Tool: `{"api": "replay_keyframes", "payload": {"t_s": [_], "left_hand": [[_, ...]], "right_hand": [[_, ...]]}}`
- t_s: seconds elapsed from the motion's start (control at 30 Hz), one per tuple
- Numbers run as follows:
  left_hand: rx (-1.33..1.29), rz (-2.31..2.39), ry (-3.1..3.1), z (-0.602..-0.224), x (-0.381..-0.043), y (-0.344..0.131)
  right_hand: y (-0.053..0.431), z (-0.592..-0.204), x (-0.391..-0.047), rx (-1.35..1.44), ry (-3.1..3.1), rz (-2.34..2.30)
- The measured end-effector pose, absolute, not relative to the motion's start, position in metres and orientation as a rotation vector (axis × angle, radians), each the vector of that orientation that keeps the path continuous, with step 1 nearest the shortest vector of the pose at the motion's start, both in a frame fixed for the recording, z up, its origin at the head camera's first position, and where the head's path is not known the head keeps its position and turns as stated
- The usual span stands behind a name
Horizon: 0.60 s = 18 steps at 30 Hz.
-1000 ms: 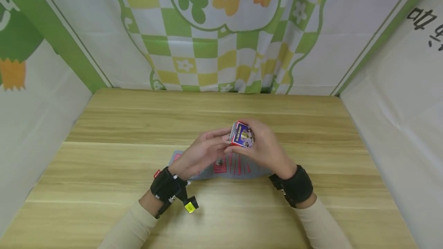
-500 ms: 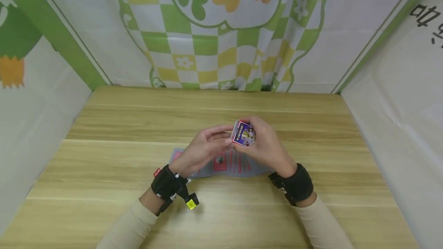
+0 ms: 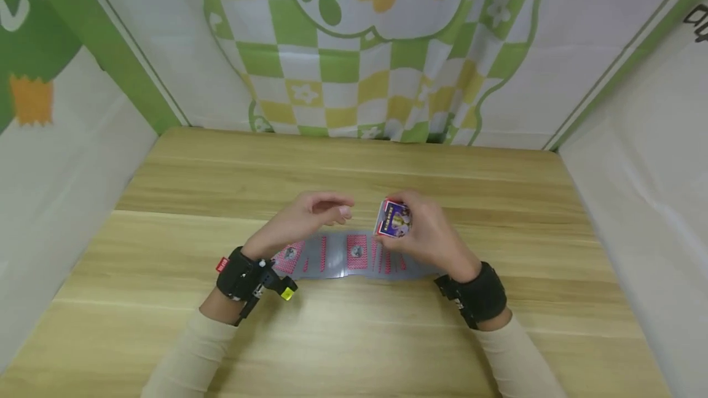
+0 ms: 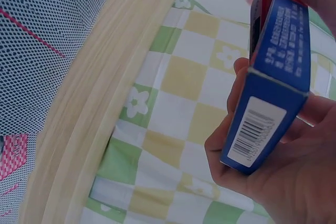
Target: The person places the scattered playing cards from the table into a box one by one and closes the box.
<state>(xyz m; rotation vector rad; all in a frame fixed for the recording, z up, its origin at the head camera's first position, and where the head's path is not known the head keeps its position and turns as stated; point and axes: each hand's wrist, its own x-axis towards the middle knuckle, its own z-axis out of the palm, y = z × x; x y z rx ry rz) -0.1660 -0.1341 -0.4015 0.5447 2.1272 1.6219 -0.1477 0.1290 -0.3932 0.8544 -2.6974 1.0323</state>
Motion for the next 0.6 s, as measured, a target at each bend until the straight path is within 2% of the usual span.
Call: {"api": "replay_keyframes", "payload": {"t_s": [0.33,0.6], "left_hand": [[0.619,0.879,2.638,-0.409,-0.171,-0.199],[0.611,0.536,2.684,-0.431,-0.166,-0.209]], "right_hand": [[0.126,-0.390,-0.148,0.845,-2.724,1.027],[0.125,-0.392,-0.147,0.879,-2.711,1.012]]}}
